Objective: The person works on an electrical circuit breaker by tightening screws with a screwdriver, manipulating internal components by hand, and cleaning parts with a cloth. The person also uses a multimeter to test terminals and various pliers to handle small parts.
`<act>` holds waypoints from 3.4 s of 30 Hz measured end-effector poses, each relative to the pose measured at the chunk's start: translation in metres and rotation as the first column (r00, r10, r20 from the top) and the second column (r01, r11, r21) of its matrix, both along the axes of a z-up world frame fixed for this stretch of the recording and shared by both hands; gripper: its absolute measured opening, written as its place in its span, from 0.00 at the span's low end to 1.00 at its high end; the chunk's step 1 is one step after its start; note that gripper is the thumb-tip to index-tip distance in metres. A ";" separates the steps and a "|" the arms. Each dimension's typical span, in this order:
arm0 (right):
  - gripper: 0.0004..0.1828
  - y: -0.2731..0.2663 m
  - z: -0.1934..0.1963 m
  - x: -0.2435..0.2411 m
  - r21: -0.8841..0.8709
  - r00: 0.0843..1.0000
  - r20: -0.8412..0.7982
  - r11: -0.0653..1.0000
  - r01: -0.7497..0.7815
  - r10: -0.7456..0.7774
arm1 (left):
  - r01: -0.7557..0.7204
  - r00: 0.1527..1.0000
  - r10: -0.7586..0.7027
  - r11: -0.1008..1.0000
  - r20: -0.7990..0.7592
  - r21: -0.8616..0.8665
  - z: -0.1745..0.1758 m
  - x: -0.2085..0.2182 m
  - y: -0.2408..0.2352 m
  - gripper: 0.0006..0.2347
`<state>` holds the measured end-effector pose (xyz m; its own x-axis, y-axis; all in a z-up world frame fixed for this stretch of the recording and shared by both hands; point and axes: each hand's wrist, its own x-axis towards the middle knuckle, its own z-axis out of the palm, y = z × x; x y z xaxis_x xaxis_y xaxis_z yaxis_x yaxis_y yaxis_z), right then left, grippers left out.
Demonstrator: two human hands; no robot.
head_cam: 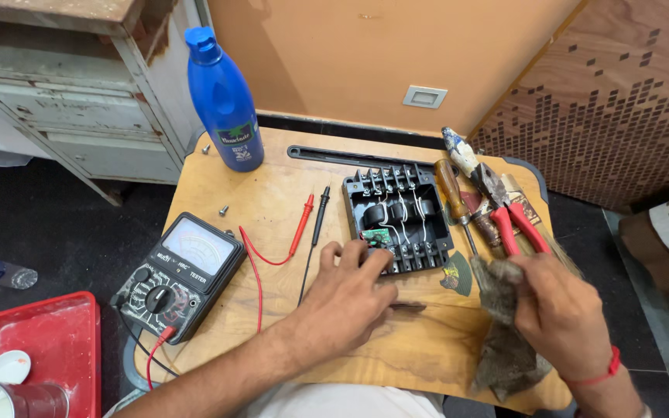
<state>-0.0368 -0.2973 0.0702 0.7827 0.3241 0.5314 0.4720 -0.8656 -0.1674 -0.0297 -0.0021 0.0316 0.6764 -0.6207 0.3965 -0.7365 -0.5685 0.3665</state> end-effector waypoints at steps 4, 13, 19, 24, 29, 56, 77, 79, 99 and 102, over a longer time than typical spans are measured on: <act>0.07 0.013 -0.002 0.017 -0.004 0.995 0.088 0.999 0.038 -0.038 | -0.081 0.993 0.087 0.994 -0.080 0.072 0.017 0.001 0.008 0.10; 0.21 0.094 -0.007 0.045 -0.007 0.890 -0.124 0.896 -0.443 0.439 | -0.262 0.956 0.268 0.963 -0.121 0.059 0.022 0.013 0.020 0.14; 0.19 0.100 -0.007 0.047 -0.055 0.887 -0.234 0.905 -0.421 0.398 | -0.313 0.950 0.312 0.949 -0.028 -0.023 0.008 0.022 0.026 0.14; 0.14 0.102 -0.009 0.057 -0.040 0.878 -0.316 0.919 -0.391 0.360 | -0.290 0.957 0.287 0.954 -0.046 -0.072 0.002 0.025 0.025 0.14; 0.12 0.100 -0.009 0.055 -0.058 0.869 -0.317 0.906 -0.419 0.381 | -0.318 0.948 0.317 0.947 -0.039 -0.033 0.000 0.026 0.024 0.12; 0.14 0.105 -0.012 0.159 0.083 0.971 -0.098 0.974 -0.211 0.219 | -0.422 0.906 0.410 0.895 -0.105 -0.146 0.012 0.059 0.001 0.41; 0.15 0.109 -0.021 0.240 -0.096 0.643 -0.764 0.978 -0.187 0.048 | -0.461 0.872 0.475 0.878 -0.119 0.130 0.008 0.060 -0.009 0.51; 0.17 0.112 -0.019 0.235 -0.159 0.719 -0.694 0.965 -0.210 0.042 | -0.468 0.870 0.481 0.874 -0.104 0.129 0.010 0.061 -0.009 0.51; 0.15 0.108 -0.028 0.210 0.300 0.810 -0.564 0.954 0.018 0.162 | -0.450 0.881 0.456 0.890 -0.123 0.077 -0.001 0.059 -0.008 0.53; 0.15 0.102 -0.014 0.212 0.553 0.599 -0.661 0.833 -0.018 0.452 | -0.450 0.884 0.448 0.893 -0.130 0.013 -0.002 0.059 -0.006 0.53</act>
